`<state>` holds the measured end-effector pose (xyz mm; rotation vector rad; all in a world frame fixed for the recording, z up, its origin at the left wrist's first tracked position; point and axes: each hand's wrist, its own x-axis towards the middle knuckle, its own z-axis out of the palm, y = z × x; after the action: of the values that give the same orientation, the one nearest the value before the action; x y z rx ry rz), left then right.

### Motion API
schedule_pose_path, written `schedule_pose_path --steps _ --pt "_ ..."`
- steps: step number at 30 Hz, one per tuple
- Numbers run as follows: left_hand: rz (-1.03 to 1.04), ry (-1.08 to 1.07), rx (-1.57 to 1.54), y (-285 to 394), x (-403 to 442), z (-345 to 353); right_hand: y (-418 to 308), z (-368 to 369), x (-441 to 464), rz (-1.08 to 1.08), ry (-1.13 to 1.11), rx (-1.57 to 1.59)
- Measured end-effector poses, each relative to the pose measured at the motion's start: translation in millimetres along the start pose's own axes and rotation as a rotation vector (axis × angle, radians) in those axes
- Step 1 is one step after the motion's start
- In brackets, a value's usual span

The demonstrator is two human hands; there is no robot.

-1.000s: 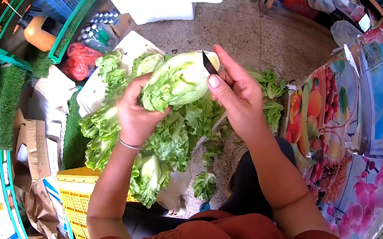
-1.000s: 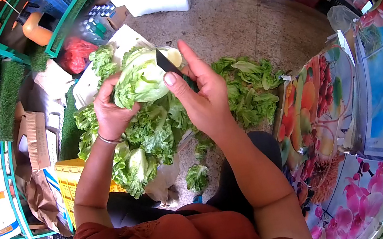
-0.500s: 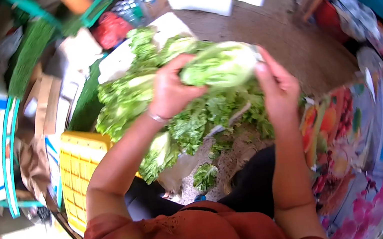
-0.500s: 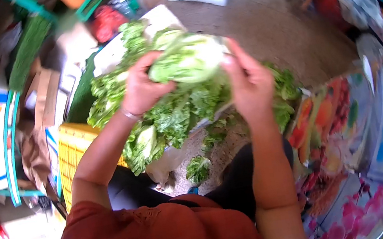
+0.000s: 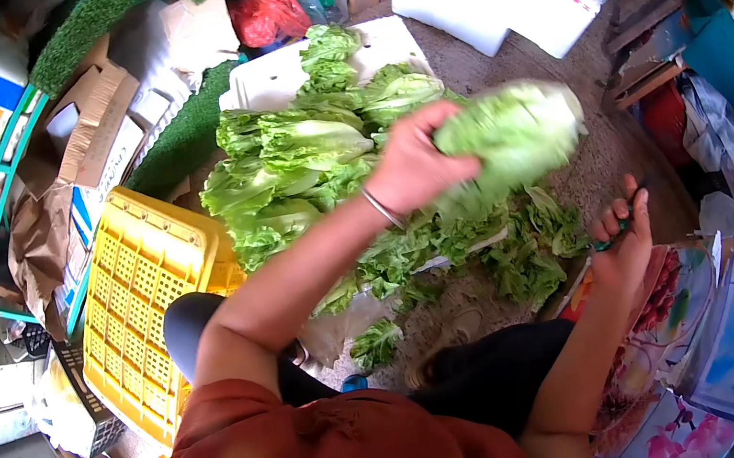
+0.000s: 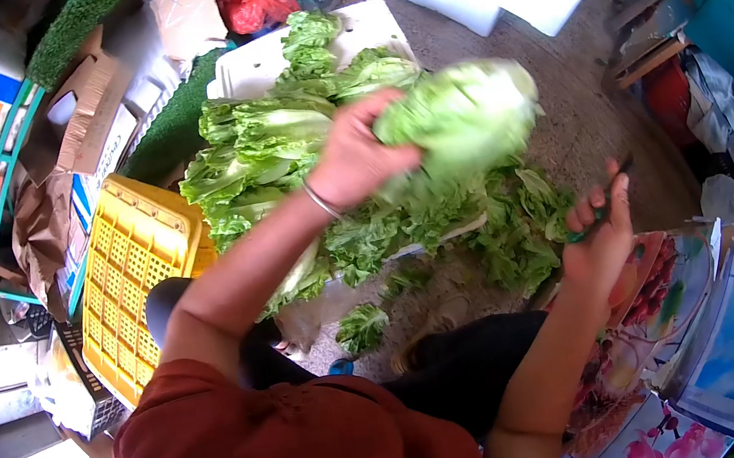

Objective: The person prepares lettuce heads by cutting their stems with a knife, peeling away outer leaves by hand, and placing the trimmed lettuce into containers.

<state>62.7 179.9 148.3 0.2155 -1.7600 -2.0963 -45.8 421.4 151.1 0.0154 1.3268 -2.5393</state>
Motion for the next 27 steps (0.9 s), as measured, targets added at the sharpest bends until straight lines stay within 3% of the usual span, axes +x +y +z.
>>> schedule_pose_path --steps 3,6,7,9,11,15,17,18,21,23,27 --pt "0.206 0.101 0.309 17 33 -40 7 8 -1 0.063 -0.027 0.006" --pt "0.498 0.207 0.888 2 65 -82 12 16 0 0.09 -0.034 -0.003" --pt "0.502 0.205 0.89 -8 70 -83 14 19 1 0.109 -0.05 -0.007" --pt "0.133 0.16 1.375 -34 78 -84 18 26 1 0.114 -0.062 0.004" --pt "-0.148 -0.055 1.534 -72 74 -79 21 32 1 0.143 -0.066 -0.006" --pt "-0.052 -0.064 1.397 -80 68 -98 28 36 1 0.17 -0.057 -0.002" --pt "-0.416 -0.181 0.978 -47 83 -111 31 39 0 0.231 -0.092 0.031" --pt "-0.45 -0.122 0.834 -31 91 -120 32 43 0 0.246 -0.099 0.046" --pt "-0.273 0.156 1.055 -48 130 -174 38 47 1 0.271 -0.11 0.042" --pt "-0.314 0.199 1.345 -75 150 -205 40 57 2 0.283 -0.067 0.051" --pt "-0.496 0.287 1.581 -128 162 -211 43 60 9 0.337 -0.031 0.032"
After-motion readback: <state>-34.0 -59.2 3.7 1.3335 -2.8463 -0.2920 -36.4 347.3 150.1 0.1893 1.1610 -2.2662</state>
